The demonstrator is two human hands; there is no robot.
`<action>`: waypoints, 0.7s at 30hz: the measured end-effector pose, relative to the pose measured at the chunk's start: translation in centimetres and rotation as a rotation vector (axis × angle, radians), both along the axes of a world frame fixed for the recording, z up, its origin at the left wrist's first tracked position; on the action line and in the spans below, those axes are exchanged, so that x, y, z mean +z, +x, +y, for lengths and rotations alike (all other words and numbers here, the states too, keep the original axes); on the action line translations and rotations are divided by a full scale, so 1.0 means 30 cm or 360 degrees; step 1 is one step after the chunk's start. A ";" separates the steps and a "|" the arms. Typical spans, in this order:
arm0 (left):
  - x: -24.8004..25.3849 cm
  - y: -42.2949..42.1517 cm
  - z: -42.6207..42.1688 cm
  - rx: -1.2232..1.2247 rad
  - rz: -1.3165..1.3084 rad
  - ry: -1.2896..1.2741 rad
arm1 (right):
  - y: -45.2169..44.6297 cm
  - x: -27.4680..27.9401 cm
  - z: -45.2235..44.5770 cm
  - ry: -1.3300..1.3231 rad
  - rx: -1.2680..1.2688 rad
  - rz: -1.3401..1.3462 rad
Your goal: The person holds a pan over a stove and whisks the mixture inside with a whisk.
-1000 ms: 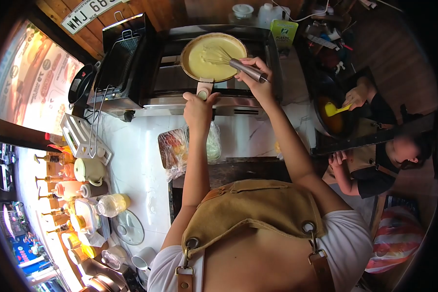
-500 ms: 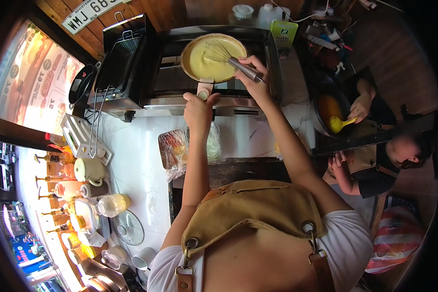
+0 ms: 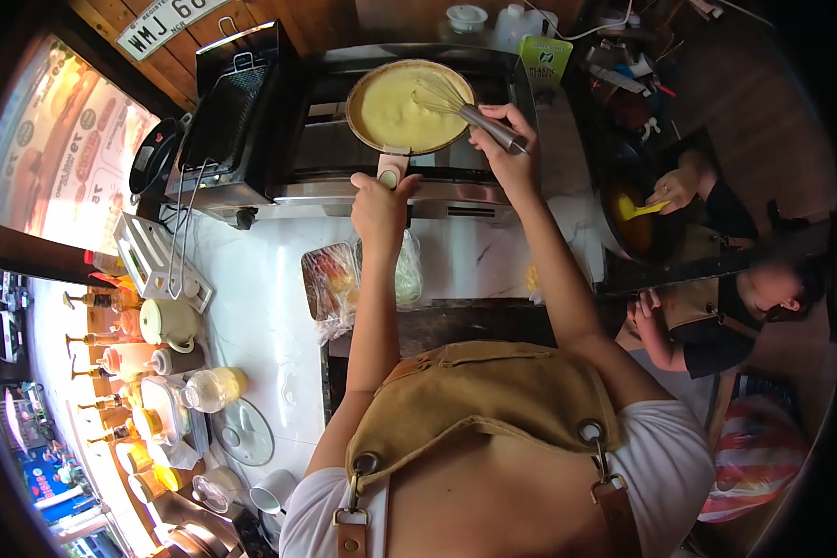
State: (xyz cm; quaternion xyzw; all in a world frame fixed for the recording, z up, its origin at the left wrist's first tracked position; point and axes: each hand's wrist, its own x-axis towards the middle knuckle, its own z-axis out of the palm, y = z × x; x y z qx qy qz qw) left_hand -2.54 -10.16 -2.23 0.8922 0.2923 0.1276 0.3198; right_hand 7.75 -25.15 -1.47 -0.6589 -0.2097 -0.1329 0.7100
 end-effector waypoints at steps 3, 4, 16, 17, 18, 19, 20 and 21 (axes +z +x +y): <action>-0.014 0.004 0.004 -0.0001 -0.0030 0.0051 | 0.027 -0.021 0.047 -0.0032 -0.0010 -0.0077; -0.019 0.006 0.005 0.0005 -0.0021 0.0070 | 0.028 -0.024 0.065 -0.0044 0.0070 -0.0050; -0.009 0.004 0.005 0.0009 0.0008 -0.0034 | -0.049 0.056 -0.044 0.0094 -0.0016 0.0002; -0.007 0.004 0.003 0.0004 0.0006 -0.0031 | -0.024 0.047 -0.038 0.0075 -0.0026 0.0001; -0.003 0.003 0.002 0.0004 0.0014 -0.0043 | 0.003 0.029 -0.026 0.0058 -0.0033 -0.0001; 0.001 0.001 0.003 0.0007 0.0020 -0.0054 | 0.030 0.006 -0.002 0.0075 -0.0009 -0.0039; 0.001 0.000 0.004 0.0008 0.0013 -0.0045 | 0.041 0.002 0.029 0.0094 0.0016 -0.0078; -0.005 -0.001 0.003 0.0004 -0.0013 -0.0011 | 0.035 0.003 0.045 0.0022 0.0040 0.0003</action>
